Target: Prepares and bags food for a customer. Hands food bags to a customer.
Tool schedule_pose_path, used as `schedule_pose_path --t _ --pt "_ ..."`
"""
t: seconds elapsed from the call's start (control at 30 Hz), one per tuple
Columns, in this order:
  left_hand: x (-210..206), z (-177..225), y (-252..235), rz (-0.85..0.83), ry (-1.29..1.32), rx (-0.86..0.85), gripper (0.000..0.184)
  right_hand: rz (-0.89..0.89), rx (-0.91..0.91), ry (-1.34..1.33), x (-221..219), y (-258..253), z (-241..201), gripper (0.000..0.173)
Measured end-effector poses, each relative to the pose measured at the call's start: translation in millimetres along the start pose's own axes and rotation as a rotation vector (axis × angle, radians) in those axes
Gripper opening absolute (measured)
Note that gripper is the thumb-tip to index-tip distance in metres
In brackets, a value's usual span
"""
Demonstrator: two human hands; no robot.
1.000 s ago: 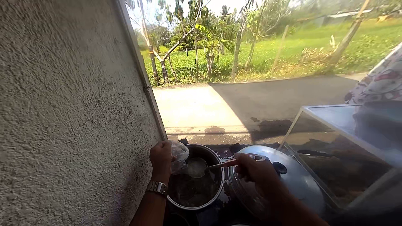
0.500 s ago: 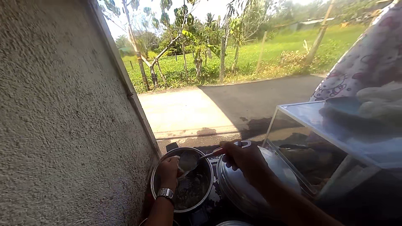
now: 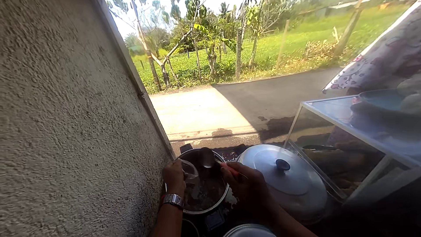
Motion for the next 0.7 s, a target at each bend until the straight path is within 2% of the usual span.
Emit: schedule_pose_path --t 0.1,0.23,0.3,0.43,0.5,0.57,0.7 --pt "6 9 -3 -0.037 0.056 0.003 0.021 -0.145 -0.158 0.196 -31 17 40 0.036" --pt "7 12 -3 -0.083 0.200 0.104 0.016 -0.355 -0.357 0.369 -61 43 62 0.042" --pt "10 12 -3 -0.089 0.235 0.157 0.016 -0.316 -0.547 0.291 -68 56 74 0.040" --pt "16 12 -5 -0.077 0.285 0.199 0.017 -0.130 -1.030 -0.075 -76 81 100 0.038" --pt "20 12 -7 -0.061 0.280 0.204 0.018 -0.033 -1.184 -0.220 -72 89 99 0.039" --pt "25 12 -10 -0.049 0.285 0.198 0.018 0.031 -1.234 -0.310 -66 90 96 0.039" --pt "30 15 -13 -0.044 0.290 0.186 0.018 0.080 -1.209 -0.376 -49 73 84 0.039"
Point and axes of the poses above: each hand's wrist, its own y-axis away from the middle knuckle, its own x-axis out of the back of the hand, z = x × y, the point moved 7 cm from there along -y, towards the middle knuckle, and after that the axes turned 14 degrees about z, right-handed, at the moved point
